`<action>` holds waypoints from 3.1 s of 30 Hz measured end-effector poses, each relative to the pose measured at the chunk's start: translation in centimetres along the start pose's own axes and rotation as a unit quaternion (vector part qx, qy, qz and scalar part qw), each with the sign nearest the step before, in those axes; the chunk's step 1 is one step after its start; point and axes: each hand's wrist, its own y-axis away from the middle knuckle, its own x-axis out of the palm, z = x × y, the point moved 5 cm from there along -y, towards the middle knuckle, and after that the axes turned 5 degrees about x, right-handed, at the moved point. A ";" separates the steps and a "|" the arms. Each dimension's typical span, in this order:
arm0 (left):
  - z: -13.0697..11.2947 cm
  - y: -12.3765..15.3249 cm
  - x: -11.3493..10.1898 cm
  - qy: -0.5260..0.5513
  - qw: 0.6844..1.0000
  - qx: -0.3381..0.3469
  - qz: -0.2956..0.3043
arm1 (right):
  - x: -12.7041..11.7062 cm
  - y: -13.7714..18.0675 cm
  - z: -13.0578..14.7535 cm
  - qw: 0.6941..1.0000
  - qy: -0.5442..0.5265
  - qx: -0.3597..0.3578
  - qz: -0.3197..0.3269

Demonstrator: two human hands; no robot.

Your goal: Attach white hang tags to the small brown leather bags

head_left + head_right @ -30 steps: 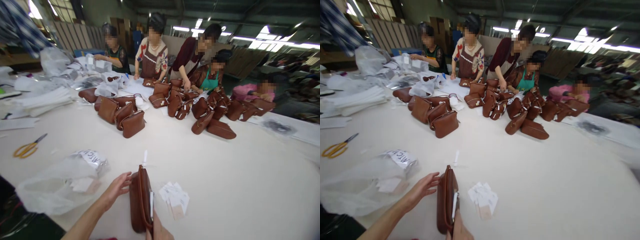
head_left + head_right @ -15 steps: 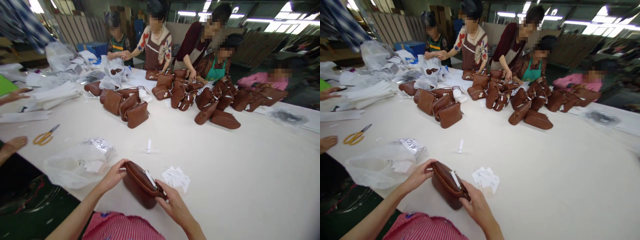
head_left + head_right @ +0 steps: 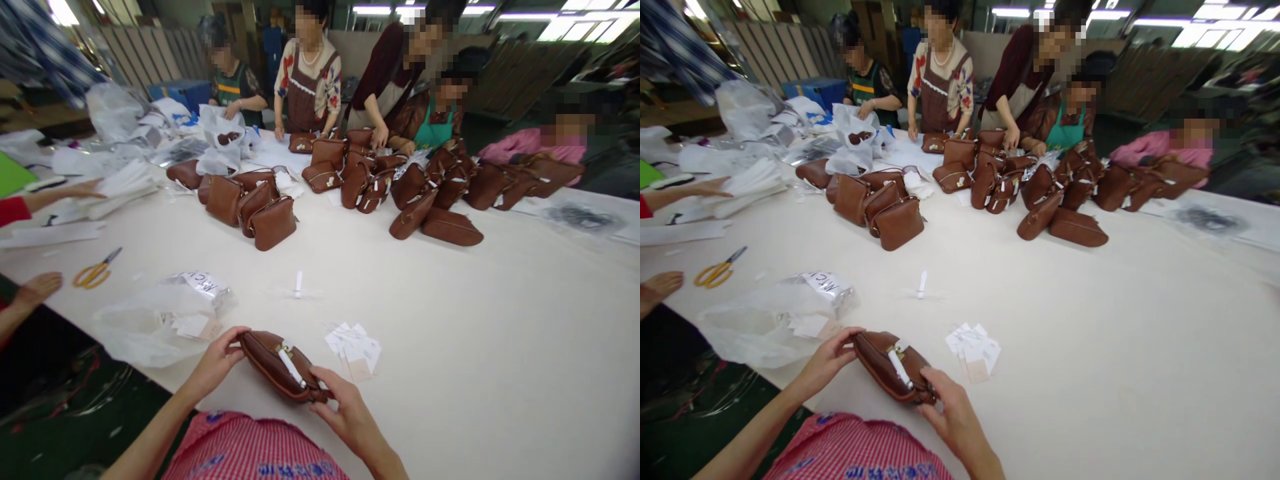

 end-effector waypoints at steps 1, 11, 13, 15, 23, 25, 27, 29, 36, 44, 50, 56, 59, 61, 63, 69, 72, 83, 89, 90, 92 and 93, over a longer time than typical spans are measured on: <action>0.0 0.1 0.0 0.001 1.000 0.001 -0.003 | 0.0 -0.1 0.0 1.000 0.004 -0.001 -0.001; 1.2 1.0 -0.2 0.037 0.999 -0.009 -0.024 | 0.8 0.8 -1.4 0.999 0.029 0.014 -0.015; 1.3 1.1 -0.2 0.044 0.999 -0.015 -0.023 | 1.0 0.9 -1.7 0.999 0.034 0.011 -0.020; 1.3 1.3 -0.3 0.048 0.998 -0.018 -0.024 | 1.0 1.0 -1.7 0.999 0.040 0.005 -0.025; 0.9 2.3 -0.4 -0.010 1.000 -0.024 0.007 | 0.1 -0.6 3.6 0.997 0.070 0.007 -0.034; 1.0 2.4 -0.2 -0.013 1.000 -0.023 -0.001 | 0.5 -1.5 5.1 0.995 0.078 0.023 -0.054; 1.2 2.5 -0.2 -0.002 1.000 -0.022 -0.013 | 1.4 -2.4 6.1 0.993 0.092 0.036 -0.065; 1.5 2.5 -0.3 0.030 0.999 -0.025 -0.030 | 2.3 -2.9 6.6 0.992 0.101 0.044 -0.068; 2.1 2.7 -0.9 0.094 0.991 -0.045 -0.082 | 3.0 -2.8 5.5 0.994 0.030 0.045 -0.094; 2.4 2.7 -1.1 0.100 0.988 -0.055 -0.107 | 3.0 -3.0 4.9 0.994 -0.030 0.075 -0.074; 2.6 3.1 -1.4 0.084 0.989 -0.067 -0.097 | 1.3 -2.0 4.1 0.988 -0.026 0.146 -0.035; 1.4 4.2 -2.7 -0.126 0.988 0.001 -0.085 | 0.0 1.6 0.0 0.973 -0.096 0.212 -0.008; -2.0 3.9 -1.5 -0.259 0.949 0.162 -0.075 | 0.3 1.6 -0.1 0.974 -0.129 0.182 -0.030; -4.3 3.5 1.1 -0.302 0.920 0.251 0.005 | 0.2 1.1 0.3 0.984 -0.097 0.139 -0.047; -5.9 3.2 4.1 -0.333 0.887 0.304 0.103 | -0.1 0.8 0.3 0.991 -0.069 0.114 -0.032; -6.3 2.7 8.0 -0.345 0.859 0.324 0.194 | -3.8 1.2 -3.8 0.986 0.040 0.150 -0.069; -6.6 2.3 7.5 -0.333 0.871 0.301 0.202 | -5.4 0.0 -5.3 0.973 0.130 0.147 -0.120; -9.2 -2.7 7.4 -0.275 0.918 0.218 0.186 | -7.4 -3.5 -8.6 0.887 0.324 0.274 -0.182; -8.1 -2.2 8.8 -0.277 0.910 0.235 0.201 | -7.1 -4.0 -9.3 0.874 0.336 0.293 -0.191; -8.0 -2.1 8.9 -0.278 0.908 0.235 0.206 | -7.2 -4.0 -9.4 0.877 0.334 0.290 -0.188; -8.4 -2.0 9.1 -0.282 0.905 0.238 0.211 | -7.5 -3.9 -9.4 0.886 0.327 0.278 -0.176; -8.7 -2.1 9.1 -0.283 0.904 0.239 0.214 | -7.7 -3.8 -9.4 0.891 0.323 0.271 -0.168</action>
